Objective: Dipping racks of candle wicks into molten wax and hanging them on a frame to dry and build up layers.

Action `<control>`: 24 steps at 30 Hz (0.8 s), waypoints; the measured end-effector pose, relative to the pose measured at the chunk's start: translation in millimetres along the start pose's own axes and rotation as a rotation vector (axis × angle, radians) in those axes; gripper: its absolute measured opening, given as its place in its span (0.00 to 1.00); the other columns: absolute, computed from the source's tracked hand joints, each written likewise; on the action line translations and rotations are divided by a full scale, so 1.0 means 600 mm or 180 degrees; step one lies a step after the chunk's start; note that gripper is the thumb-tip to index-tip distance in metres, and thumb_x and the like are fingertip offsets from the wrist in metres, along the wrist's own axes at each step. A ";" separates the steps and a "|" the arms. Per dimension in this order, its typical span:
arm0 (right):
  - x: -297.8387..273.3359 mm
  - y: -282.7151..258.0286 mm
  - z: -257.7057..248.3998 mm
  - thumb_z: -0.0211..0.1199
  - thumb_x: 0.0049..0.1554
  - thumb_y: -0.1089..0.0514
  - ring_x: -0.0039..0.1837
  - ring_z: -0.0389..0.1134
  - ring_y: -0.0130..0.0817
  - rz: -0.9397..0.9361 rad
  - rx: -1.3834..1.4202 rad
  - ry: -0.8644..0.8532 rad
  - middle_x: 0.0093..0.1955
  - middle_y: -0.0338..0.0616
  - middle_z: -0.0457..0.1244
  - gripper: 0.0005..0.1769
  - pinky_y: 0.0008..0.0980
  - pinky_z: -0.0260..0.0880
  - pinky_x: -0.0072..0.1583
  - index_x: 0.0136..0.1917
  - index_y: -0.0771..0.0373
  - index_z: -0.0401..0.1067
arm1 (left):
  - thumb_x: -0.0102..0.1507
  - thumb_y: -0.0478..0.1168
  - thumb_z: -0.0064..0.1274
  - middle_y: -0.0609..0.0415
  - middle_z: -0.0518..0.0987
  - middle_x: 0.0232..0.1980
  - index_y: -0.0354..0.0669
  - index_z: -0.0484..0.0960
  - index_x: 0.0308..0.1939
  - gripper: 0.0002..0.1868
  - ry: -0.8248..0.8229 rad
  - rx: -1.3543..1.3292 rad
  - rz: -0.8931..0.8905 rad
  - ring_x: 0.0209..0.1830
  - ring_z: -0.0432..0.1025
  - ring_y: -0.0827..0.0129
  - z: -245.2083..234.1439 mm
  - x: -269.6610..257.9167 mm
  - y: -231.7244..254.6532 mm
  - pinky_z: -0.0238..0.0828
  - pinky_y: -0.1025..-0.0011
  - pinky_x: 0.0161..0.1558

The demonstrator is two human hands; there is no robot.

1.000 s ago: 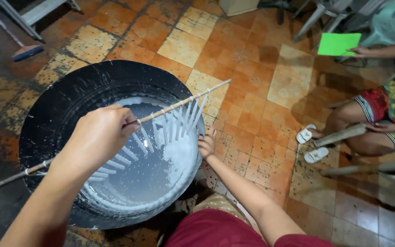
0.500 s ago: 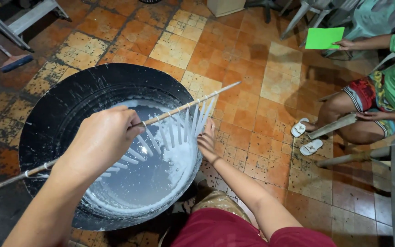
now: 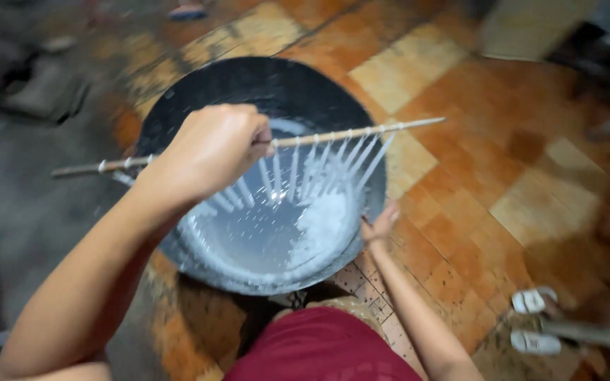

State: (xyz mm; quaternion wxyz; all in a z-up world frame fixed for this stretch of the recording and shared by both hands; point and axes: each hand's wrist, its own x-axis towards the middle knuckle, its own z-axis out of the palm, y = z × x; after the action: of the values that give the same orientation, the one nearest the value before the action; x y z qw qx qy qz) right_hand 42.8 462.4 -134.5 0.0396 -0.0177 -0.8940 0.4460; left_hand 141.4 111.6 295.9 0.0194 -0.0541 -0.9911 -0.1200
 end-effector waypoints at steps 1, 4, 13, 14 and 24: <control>0.020 0.027 0.012 0.69 0.46 0.35 0.77 0.46 0.76 -0.0396 -0.0329 0.0265 0.76 0.77 0.42 0.64 0.63 0.48 0.76 0.82 0.67 0.43 | 0.62 0.41 0.61 0.51 0.79 0.27 0.45 0.83 0.29 0.08 0.0028 0.0062 -0.0039 0.31 0.79 0.49 0.010 -0.002 -0.008 0.76 0.53 0.32; 0.091 -0.035 -0.029 0.69 0.51 0.60 0.79 0.48 0.62 -0.0820 -0.0673 0.0218 0.80 0.55 0.41 0.49 0.58 0.48 0.76 0.81 0.56 0.49 | 0.62 0.41 0.64 0.58 0.79 0.29 0.47 0.85 0.32 0.06 0.0131 0.0100 -0.0429 0.30 0.79 0.60 0.035 0.006 -0.034 0.77 0.62 0.35; 0.253 -0.047 0.006 0.72 0.46 0.58 0.62 0.66 0.30 -0.2476 -0.2441 -0.1900 0.56 0.21 0.60 0.12 0.37 0.72 0.57 0.36 0.48 0.69 | 0.62 0.47 0.62 0.54 0.80 0.34 0.47 0.83 0.35 0.09 0.0297 0.0173 -0.1136 0.38 0.79 0.52 0.287 0.039 -0.184 0.77 0.56 0.40; 0.252 -0.044 0.002 0.72 0.46 0.58 0.62 0.66 0.30 -0.2502 -0.2440 -0.1937 0.56 0.21 0.60 0.12 0.37 0.72 0.57 0.36 0.48 0.69 | 0.62 0.47 0.62 0.54 0.80 0.34 0.47 0.83 0.35 0.09 0.0290 0.0165 -0.1178 0.38 0.79 0.52 0.326 0.045 -0.206 0.77 0.56 0.40; 0.230 -0.090 -0.044 0.66 0.55 0.52 0.57 0.66 0.33 -0.2537 -0.2163 -0.1997 0.48 0.30 0.60 0.13 0.34 0.69 0.56 0.32 0.54 0.67 | 0.63 0.47 0.59 0.54 0.78 0.36 0.49 0.81 0.35 0.08 0.0539 -0.0145 -0.1948 0.41 0.79 0.54 0.707 0.074 -0.379 0.78 0.57 0.43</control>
State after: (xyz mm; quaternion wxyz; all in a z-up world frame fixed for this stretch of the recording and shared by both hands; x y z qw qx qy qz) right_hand -92.2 460.1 -67.8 -0.0696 0.4387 -0.8932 0.0707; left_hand 61.1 -1.8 -167.0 0.0636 0.2564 -0.9533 -0.1465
